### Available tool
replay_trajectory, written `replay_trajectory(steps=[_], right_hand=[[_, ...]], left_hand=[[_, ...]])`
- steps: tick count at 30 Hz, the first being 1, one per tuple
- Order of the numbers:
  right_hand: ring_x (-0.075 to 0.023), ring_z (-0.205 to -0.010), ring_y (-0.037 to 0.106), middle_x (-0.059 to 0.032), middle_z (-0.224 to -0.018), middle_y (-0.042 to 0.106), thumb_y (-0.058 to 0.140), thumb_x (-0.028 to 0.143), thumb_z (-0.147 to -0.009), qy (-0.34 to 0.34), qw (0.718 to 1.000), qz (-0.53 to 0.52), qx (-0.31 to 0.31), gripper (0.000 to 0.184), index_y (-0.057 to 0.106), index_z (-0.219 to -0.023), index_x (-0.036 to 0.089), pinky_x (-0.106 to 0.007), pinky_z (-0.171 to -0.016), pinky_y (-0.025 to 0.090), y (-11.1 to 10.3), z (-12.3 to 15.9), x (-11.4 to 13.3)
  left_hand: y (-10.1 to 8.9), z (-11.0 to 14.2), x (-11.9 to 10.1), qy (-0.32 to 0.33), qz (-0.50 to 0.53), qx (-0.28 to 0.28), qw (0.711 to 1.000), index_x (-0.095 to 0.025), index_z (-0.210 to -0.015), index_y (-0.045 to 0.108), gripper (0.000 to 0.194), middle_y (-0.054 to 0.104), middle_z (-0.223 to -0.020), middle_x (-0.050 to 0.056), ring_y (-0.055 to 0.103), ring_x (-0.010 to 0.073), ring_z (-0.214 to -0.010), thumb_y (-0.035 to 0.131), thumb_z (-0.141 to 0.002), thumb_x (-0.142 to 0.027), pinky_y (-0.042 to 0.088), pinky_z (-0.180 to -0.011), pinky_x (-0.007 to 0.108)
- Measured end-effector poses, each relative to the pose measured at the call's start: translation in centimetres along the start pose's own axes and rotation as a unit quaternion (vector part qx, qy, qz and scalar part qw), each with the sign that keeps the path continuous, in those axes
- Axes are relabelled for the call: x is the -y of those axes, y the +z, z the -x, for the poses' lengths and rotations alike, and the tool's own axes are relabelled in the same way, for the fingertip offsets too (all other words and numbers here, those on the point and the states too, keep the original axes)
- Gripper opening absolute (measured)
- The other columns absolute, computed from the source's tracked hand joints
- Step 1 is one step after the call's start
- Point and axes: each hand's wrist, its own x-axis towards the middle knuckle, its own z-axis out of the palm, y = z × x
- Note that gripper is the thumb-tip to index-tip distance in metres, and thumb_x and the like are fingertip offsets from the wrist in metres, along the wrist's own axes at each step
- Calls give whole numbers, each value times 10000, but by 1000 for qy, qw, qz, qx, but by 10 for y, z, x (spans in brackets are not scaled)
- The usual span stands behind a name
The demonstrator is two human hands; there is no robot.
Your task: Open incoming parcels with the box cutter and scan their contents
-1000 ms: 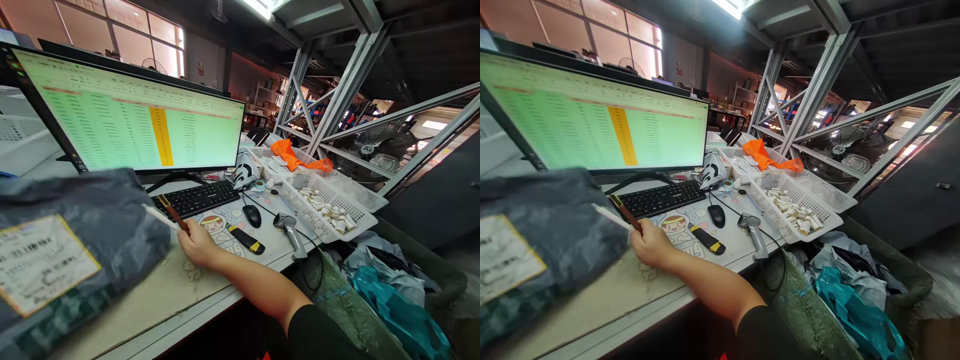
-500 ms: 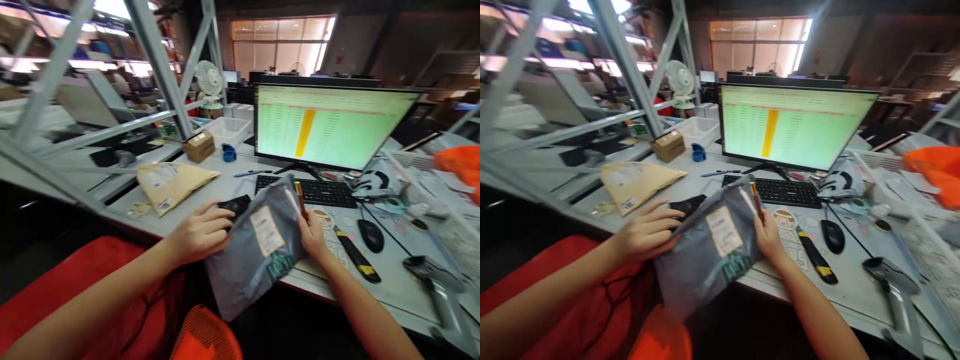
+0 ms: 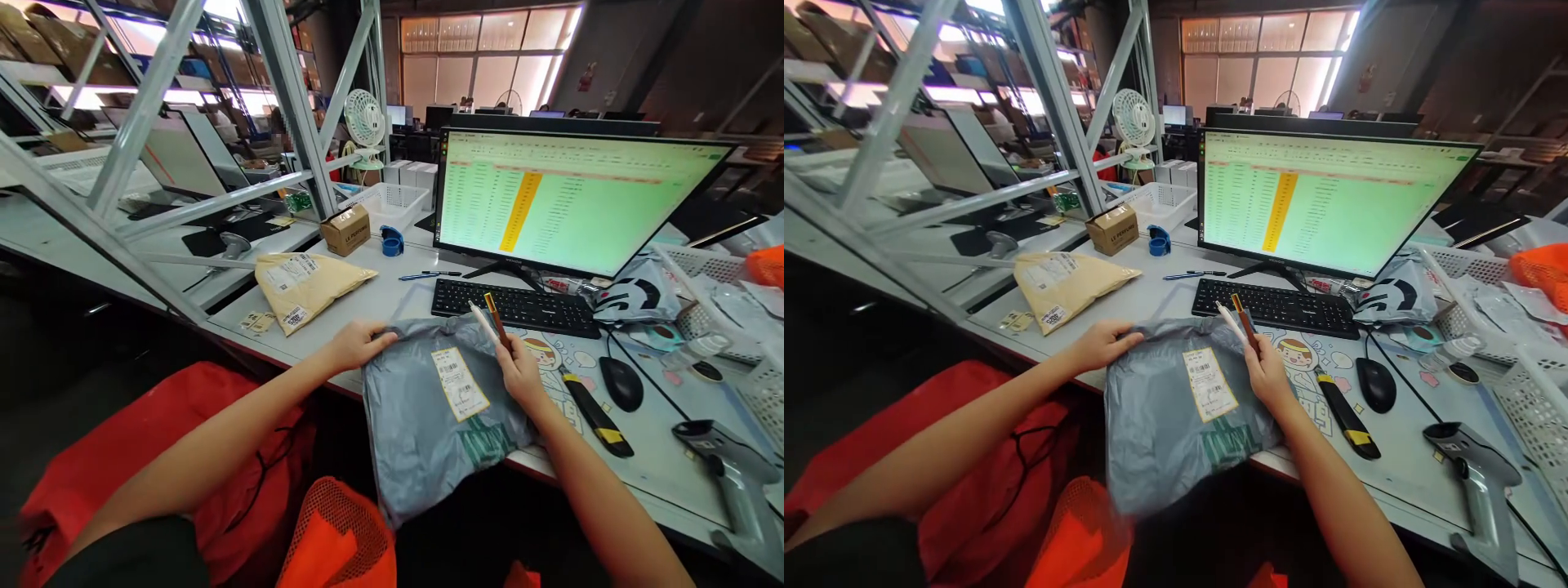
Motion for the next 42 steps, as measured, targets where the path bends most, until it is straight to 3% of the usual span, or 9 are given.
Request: replay_trajectory(steps=[5,11,19,27,42], right_hand=[[-236,-757,609,-70,-858,682,455,438,-957,-1,997,30,77,306,621,-1036,193,-342,-674,464,1,0,2],[-260,-814,660,-91,-928,725,460,421,-966,18,986,51,157,342,639,-1141,188,-364,-702,500,6,4,-2],[-288,-938,696,-129,-1085,742,467,414,-969,12,984,70,161,385,638,-1229,187,-398,-786,536,6,4,-12],[-297,-980,690,-141,-1117,737,471,431,-942,-13,988,78,133,450,653,-1257,167,-420,-855,538,2,-5,-24],[-299,-995,688,-129,-1102,750,488,366,-915,-44,990,92,97,395,708,-1194,192,-424,-863,535,5,-15,-45]], left_hand=[[20,-5,64,-212,68,-75,972,-213,-641,554,435,565,-598,1,503,180,-601,568,-801,-617,334,-577,294],[54,7,102,-253,82,-137,954,-206,-751,599,375,641,-731,38,554,213,-735,513,-822,-565,394,-677,316],[62,14,108,-257,109,-183,943,-195,-696,594,393,566,-654,10,507,187,-703,503,-887,-526,378,-686,311],[58,11,103,-276,123,-228,926,-164,-748,655,302,647,-730,27,545,185,-741,570,-871,-426,407,-747,307],[55,10,106,-279,150,-224,922,-181,-674,609,336,577,-625,0,506,166,-669,610,-836,-474,416,-671,297]])
